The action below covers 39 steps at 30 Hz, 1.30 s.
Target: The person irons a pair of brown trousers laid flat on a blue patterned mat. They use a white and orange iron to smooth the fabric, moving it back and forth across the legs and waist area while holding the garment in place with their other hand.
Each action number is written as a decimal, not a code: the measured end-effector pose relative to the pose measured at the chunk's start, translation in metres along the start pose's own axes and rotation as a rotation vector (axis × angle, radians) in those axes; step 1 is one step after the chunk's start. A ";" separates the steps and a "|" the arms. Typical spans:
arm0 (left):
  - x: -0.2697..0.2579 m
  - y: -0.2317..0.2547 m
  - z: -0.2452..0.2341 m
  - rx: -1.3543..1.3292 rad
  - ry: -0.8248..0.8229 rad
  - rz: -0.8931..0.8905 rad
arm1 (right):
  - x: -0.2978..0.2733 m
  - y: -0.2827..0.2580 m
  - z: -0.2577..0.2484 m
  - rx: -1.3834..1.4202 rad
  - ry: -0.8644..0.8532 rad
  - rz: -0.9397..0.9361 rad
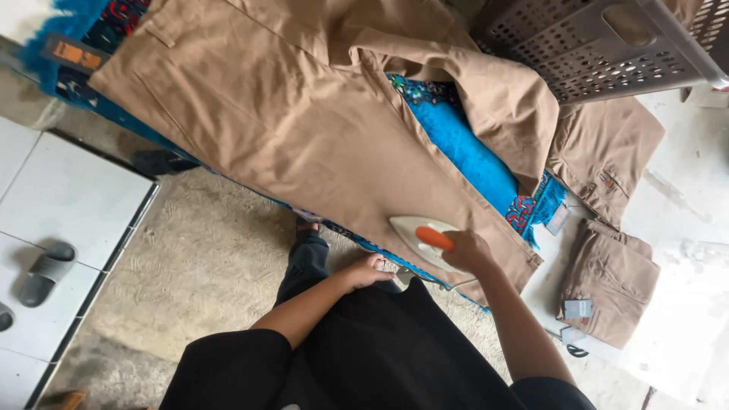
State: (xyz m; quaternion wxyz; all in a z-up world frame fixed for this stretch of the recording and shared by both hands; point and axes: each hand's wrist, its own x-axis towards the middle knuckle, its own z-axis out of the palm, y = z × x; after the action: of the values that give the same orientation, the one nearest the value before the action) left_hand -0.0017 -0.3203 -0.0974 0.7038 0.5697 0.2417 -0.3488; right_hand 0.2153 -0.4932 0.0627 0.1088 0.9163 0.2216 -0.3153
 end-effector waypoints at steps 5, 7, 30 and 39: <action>-0.025 0.037 0.067 -0.372 0.000 0.039 | -0.018 0.084 0.006 0.044 0.090 0.012; -0.001 0.027 0.099 -0.483 0.006 0.113 | -0.022 0.108 0.007 0.137 0.084 0.052; -0.015 -0.050 0.124 -0.040 0.350 0.087 | 0.044 -0.235 -0.084 -0.026 -0.010 -0.413; -0.033 -0.037 0.061 -0.550 0.866 0.216 | -0.007 -0.046 -0.045 -0.090 -0.138 -0.232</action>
State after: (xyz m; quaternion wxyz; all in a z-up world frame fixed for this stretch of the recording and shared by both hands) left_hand -0.0549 -0.3764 -0.0826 0.6950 0.4774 0.5330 0.0699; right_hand 0.2116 -0.4398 0.0991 0.1275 0.8550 0.3318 -0.3777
